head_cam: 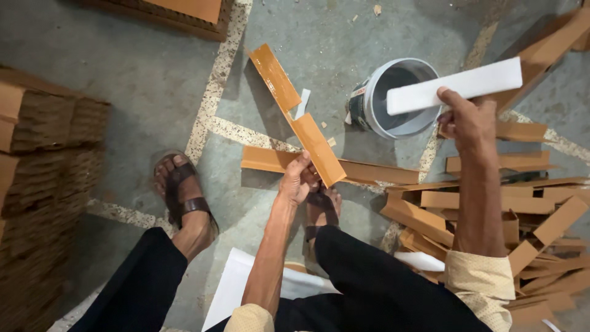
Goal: The person applies white adhesive to the edges and grooves of rectangular wooden pieces using a white foam brush. They repeatedly dip the brush into a bucket of glue and spread it along the surfaces of the wood, handling the pieces one at a time.
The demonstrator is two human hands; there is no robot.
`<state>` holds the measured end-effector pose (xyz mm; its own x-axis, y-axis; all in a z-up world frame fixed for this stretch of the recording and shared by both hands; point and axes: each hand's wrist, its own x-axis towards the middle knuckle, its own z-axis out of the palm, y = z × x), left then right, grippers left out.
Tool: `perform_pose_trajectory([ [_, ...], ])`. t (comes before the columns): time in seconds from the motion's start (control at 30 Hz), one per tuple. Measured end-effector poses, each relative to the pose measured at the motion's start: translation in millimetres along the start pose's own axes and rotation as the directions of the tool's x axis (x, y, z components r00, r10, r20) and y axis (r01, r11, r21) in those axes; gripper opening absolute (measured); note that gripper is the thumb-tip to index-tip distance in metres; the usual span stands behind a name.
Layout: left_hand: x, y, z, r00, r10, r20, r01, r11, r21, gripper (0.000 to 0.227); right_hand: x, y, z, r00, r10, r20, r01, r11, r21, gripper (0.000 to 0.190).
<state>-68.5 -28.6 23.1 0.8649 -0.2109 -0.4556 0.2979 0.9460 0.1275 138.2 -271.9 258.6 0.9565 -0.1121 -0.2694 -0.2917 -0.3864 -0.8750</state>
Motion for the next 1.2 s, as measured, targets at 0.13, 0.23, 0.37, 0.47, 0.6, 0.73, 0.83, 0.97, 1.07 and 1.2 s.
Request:
perform_pose_trajectory([
  [0.13,-2.2,3.8,7.3,0.999,0.016,-0.031,-0.014,0.998,0.065,0.034,-3.0,8.2,7.6,0.996,0.085,0.0,-0.085,0.991,-0.102,0.03],
  [0.23,1.7,-1.9,-0.1,0.997,0.026,-0.073,-0.021,0.997,0.075,0.036,4.0,15.4,9.7,0.988,0.153,0.023,-0.143,0.96,-0.239,0.034],
  [0.37,4.8,-11.7,-13.7,0.996,0.092,-0.015,-0.091,0.996,0.019,0.032,9.4,19.1,-11.2,0.957,0.258,0.134,-0.216,0.939,-0.268,0.032],
  [0.47,0.4,-10.9,-9.6,0.992,0.084,-0.089,-0.08,0.996,0.049,0.032,4.0,18.0,-11.4,0.942,0.269,0.202,-0.262,0.963,-0.062,0.03],
  [0.6,-5.0,-3.5,0.7,0.991,0.067,-0.117,-0.061,0.997,0.054,0.033,-26.8,13.5,31.8,0.966,0.103,0.237,-0.154,0.966,0.208,0.023],
  [0.73,-8.1,2.1,-7.8,0.994,0.061,-0.092,-0.058,0.998,0.039,0.033,-63.2,5.5,104.1,0.97,-0.081,0.231,0.079,0.997,0.015,0.025],
  [0.83,-6.6,-1.1,-19.9,0.995,0.055,0.077,-0.047,0.994,-0.103,0.029,-75.5,2.7,151.6,0.854,-0.422,0.304,0.494,0.84,-0.224,0.02],
  [0.97,1.3,-9.7,-29.0,0.987,0.099,-0.126,-0.096,0.995,0.027,0.026,-73.5,11.5,191.2,0.703,-0.569,0.428,0.706,0.633,-0.318,0.022],
  [1.07,6.6,-9.2,-30.0,0.964,0.118,-0.239,-0.1,0.991,0.084,0.024,-58.2,20.4,206.8,0.683,-0.548,0.484,0.729,0.56,-0.394,0.025],
  [1.2,0.4,-5.7,-23.5,0.957,0.132,-0.26,-0.11,0.989,0.096,0.027,-52.4,26.0,204.8,0.821,-0.141,0.554,0.459,0.74,-0.492,0.026],
])
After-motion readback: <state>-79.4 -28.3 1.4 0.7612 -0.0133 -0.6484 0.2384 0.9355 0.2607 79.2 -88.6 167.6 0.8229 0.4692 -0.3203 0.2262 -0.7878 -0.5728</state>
